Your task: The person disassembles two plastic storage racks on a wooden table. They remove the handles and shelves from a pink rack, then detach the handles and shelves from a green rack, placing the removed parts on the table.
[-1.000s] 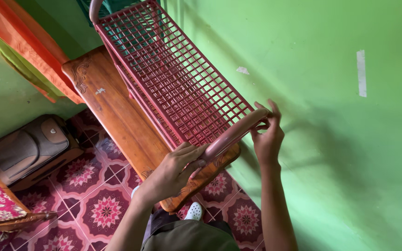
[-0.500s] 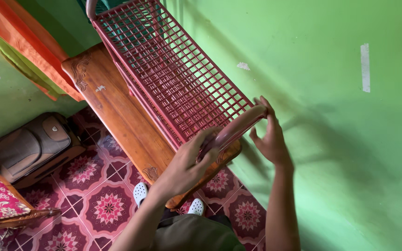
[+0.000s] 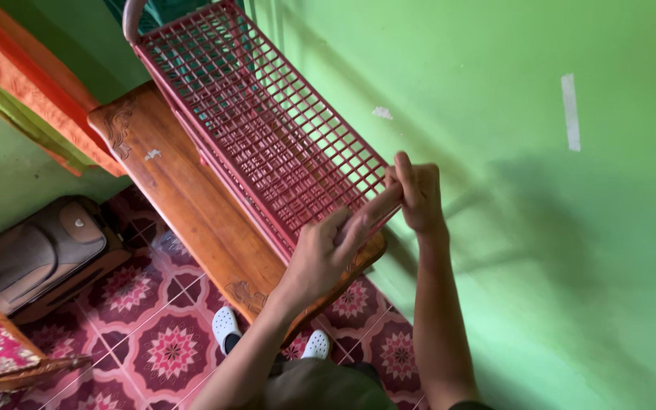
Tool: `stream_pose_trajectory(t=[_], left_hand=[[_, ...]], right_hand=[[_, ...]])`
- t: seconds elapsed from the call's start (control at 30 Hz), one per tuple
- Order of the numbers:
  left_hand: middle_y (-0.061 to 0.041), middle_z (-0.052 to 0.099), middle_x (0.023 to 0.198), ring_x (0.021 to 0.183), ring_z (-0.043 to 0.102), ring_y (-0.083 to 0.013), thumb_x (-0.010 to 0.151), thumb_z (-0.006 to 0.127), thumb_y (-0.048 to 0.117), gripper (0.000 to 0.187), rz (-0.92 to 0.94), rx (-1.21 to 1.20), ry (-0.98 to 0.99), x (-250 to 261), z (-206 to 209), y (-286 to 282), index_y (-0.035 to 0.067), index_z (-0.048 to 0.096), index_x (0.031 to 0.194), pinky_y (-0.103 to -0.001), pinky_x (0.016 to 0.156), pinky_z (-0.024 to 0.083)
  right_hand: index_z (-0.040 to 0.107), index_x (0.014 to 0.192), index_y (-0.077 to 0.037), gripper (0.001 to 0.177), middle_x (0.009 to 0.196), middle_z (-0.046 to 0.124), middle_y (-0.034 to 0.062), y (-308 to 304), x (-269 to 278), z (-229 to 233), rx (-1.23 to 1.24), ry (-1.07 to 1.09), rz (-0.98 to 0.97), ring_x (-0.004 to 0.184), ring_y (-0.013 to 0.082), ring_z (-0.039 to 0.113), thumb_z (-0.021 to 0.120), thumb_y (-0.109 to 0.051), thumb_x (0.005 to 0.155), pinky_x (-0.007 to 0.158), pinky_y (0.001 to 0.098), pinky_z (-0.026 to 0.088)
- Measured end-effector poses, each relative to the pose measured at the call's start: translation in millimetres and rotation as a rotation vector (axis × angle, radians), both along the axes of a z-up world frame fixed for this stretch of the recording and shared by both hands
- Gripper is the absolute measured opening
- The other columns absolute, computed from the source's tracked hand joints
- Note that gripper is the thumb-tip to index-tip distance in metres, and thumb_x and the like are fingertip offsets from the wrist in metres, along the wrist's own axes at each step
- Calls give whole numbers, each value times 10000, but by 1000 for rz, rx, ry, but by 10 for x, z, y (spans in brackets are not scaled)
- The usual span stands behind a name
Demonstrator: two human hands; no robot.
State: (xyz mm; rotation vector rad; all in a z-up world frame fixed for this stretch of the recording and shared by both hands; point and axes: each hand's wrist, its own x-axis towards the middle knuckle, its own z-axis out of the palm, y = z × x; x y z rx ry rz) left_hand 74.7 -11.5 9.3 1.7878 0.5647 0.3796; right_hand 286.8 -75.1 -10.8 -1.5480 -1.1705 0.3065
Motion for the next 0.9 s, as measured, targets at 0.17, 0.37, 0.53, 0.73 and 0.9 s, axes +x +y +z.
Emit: stream_pose_trajectory(t=[0.17,0.37,0.53,0.73,0.9], left_hand=[[-56,562,533,430,488,-107,1051,519,363,390,25,41,-48,2,8,3,21,672,943,-324,398,402],[-32,619,556,367,499,-90,1042,485,366,375,21,-48,13,106,-69,-58,48,668,963,-306,330,426],[-49,606,533,374,474,-93,1052,497,355,374,17,-95,17,63,-118,-29,39,663,940,-302,330,398],[-22,583,588,424,458,-100,1071,450,380,422,-56,-91,-10,50,-32,52,32,664,966,-311,372,417],[-11,561,581,447,463,-97,1054,456,397,415,-37,-60,-24,10,8,25,34,656,1070,-313,409,406]], right_hand=[[424,530,-27,717,493,338,8,-5,59,-78,14,48,4,464,112,315,400,-466,1097,495,326,265],[409,534,-32,667,511,373,14,10,148,-130,11,161,42,493,111,329,469,-419,1074,496,326,269],[455,560,-28,632,517,426,8,1,122,-136,15,143,24,485,103,394,466,-418,1057,489,316,331],[492,552,-28,646,501,396,-5,32,130,-102,-26,161,3,477,86,360,444,-400,1077,479,307,289],[496,562,-33,635,517,423,-13,-9,163,-198,3,138,-20,489,85,369,453,-382,1091,494,300,293]])
